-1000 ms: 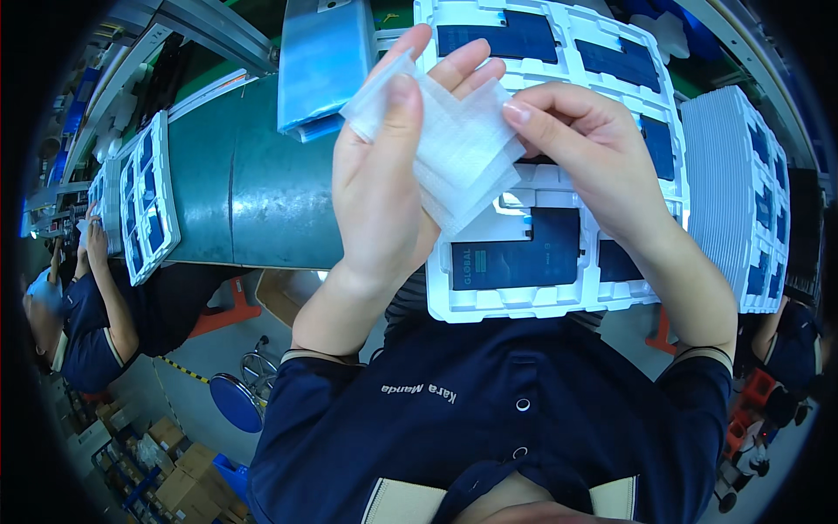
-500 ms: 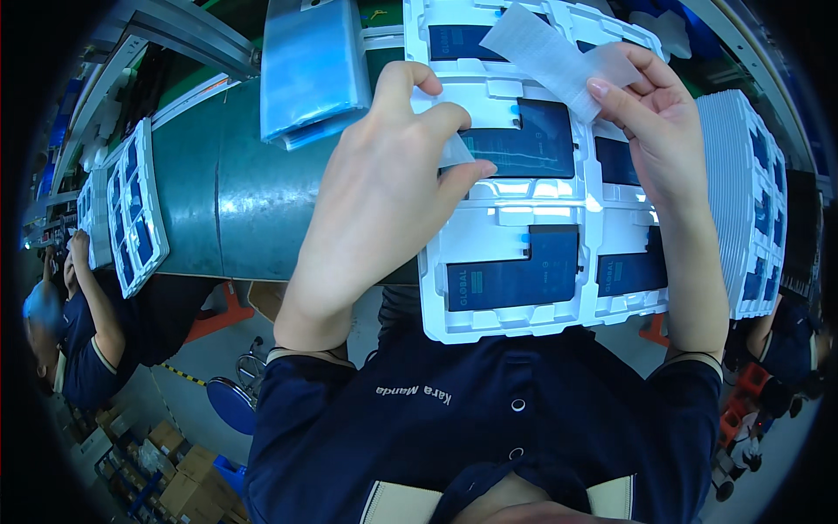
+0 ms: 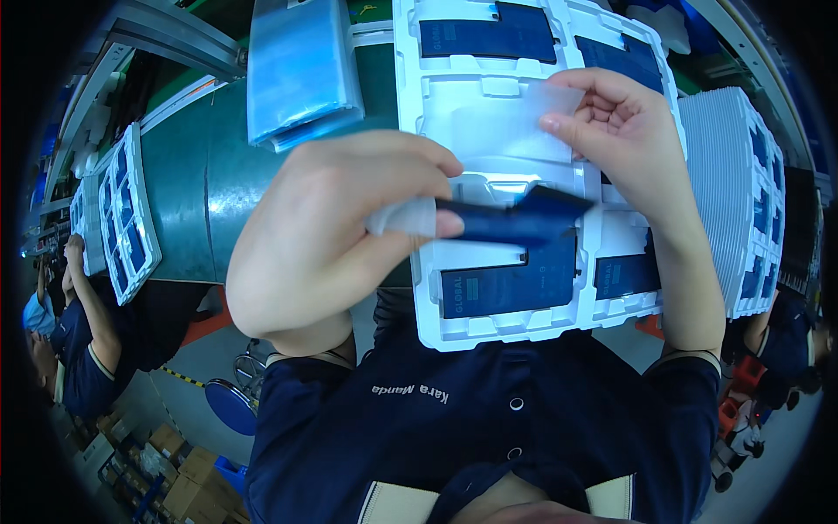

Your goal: The person wipes the surface of small blue electronic components using a white cloth. They handle the components one by one from a white plastic tray, wiping each item and placing it back into its slot.

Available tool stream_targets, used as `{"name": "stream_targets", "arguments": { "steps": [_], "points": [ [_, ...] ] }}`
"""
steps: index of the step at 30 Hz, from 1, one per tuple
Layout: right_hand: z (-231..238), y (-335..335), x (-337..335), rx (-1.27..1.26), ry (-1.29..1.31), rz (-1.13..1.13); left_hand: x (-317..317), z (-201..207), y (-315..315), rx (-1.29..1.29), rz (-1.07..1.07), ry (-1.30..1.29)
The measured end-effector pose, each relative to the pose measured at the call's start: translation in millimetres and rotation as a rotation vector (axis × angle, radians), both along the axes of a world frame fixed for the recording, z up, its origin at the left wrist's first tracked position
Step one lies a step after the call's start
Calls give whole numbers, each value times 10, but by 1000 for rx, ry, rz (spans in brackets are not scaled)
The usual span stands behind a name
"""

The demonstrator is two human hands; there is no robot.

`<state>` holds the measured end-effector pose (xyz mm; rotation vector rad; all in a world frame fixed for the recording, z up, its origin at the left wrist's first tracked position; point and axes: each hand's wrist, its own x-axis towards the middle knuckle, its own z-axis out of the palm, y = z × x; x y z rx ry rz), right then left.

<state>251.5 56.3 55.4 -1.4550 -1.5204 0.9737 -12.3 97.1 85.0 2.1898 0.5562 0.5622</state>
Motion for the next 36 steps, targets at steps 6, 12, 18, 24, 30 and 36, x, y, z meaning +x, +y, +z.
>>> {"name": "stream_targets", "arguments": {
  "steps": [6, 12, 18, 24, 30, 36],
  "points": [
    [19, -60, -89, 51, -159, 15, 53, -107, 5, -41, -130, 50],
    [33, -76, -113, 166, -385, 51, 74, -150, 62, -128, -137, 69],
    [1, -10, -28, 402, -506, -16, 101, -198, 146, -215, 68, 28],
    [-73, 33, 151, 192, -46, -101, 316, -380, 168, -37, 223, -111],
    [-101, 17, 83, 119, -44, -18, 320, -404, 166, 111, 197, -21],
    [-23, 7, 122, 345, -495, 1, 315, -335, 209, 84, 275, -201]
  ]
}}
